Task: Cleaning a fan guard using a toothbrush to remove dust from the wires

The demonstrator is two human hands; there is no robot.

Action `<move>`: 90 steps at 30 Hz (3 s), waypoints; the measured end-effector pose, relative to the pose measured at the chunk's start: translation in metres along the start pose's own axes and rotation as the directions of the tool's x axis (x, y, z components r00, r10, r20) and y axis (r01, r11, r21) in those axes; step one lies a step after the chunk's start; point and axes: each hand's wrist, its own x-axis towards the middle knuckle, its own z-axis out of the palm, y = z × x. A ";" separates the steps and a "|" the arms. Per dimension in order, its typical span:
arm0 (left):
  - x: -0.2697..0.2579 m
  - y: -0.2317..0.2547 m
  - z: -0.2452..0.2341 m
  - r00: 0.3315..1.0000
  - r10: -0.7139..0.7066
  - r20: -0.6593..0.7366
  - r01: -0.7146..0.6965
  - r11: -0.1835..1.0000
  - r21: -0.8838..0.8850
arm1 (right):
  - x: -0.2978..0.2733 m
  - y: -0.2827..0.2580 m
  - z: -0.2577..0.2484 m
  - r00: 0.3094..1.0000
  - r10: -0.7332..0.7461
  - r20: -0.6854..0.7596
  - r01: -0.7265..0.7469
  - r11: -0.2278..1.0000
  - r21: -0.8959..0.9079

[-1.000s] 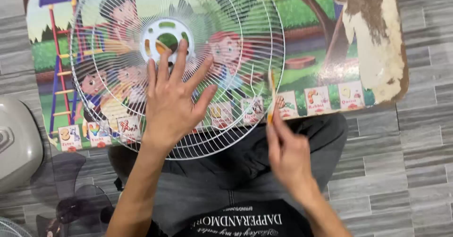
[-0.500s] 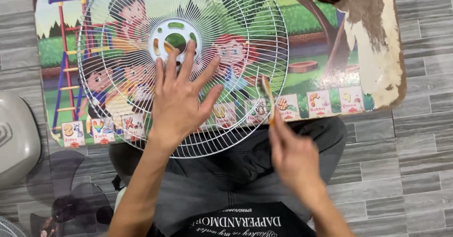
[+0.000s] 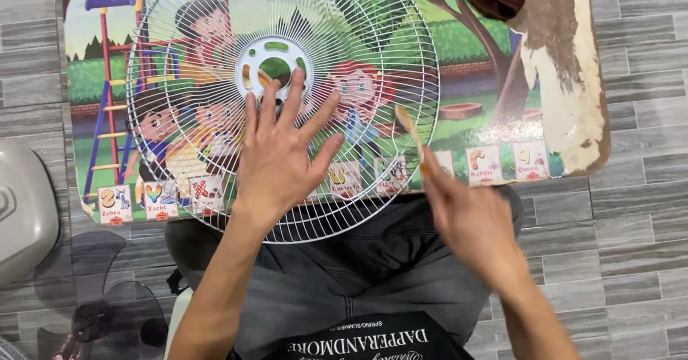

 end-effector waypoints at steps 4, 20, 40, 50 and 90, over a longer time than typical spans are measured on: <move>0.001 -0.001 0.000 1.000 -0.011 0.024 0.011 1.000 -0.010 | 0.062 -0.019 -0.024 0.990 -0.093 -0.105 0.093 0.996 -0.002; 0.000 0.000 -0.001 1.000 -0.010 -0.007 0.010 1.000 -0.013 | 0.109 0.005 -0.021 0.958 -0.084 -0.273 0.100 0.994 0.044; 0.000 0.005 -0.005 0.998 0.025 -0.060 -0.024 0.999 0.024 | 0.078 -0.006 -0.012 0.966 -0.027 -0.258 0.046 0.997 0.067; 0.008 0.024 -0.010 0.960 -0.071 0.270 0.037 0.991 0.128 | -0.050 -0.003 0.023 0.971 -0.015 -0.239 0.074 0.968 0.241; -0.086 0.027 0.008 0.997 0.083 0.009 -0.083 0.983 0.164 | -0.049 -0.001 0.118 0.718 -0.343 -0.606 0.324 0.935 -0.146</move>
